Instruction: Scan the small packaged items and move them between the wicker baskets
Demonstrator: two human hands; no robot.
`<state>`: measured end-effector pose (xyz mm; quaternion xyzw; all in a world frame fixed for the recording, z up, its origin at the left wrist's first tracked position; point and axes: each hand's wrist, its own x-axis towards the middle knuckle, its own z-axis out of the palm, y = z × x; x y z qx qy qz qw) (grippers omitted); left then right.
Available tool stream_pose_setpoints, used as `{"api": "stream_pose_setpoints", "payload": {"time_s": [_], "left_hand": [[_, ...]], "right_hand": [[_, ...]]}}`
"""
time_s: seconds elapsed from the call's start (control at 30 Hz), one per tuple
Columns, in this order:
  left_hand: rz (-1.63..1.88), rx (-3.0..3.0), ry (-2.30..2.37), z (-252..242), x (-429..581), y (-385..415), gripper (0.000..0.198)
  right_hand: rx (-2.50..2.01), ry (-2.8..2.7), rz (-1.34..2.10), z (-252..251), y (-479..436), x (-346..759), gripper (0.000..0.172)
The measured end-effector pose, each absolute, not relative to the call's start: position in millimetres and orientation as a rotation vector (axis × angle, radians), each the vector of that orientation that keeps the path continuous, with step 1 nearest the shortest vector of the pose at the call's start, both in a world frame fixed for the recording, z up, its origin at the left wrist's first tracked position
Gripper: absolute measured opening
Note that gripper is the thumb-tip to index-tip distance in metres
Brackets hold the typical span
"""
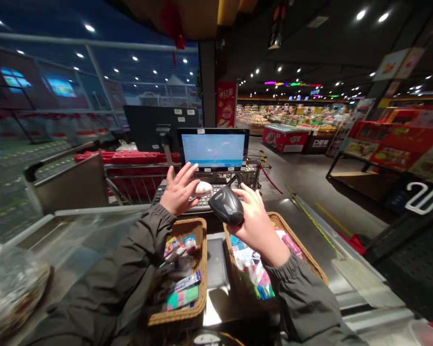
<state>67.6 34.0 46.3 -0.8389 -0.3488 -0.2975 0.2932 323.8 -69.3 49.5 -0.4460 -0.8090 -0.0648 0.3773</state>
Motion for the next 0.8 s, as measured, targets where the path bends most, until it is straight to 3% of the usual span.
{"api": "stream_pose_setpoints", "payload": {"time_s": [0.8], "left_hand": [[-0.747,-2.179,-1.107,47.5,2.8,2.7,0.042]], "right_hand": [[-1.062,-2.252,-0.041,47.8,-88.7,271.8,0.048]]}}
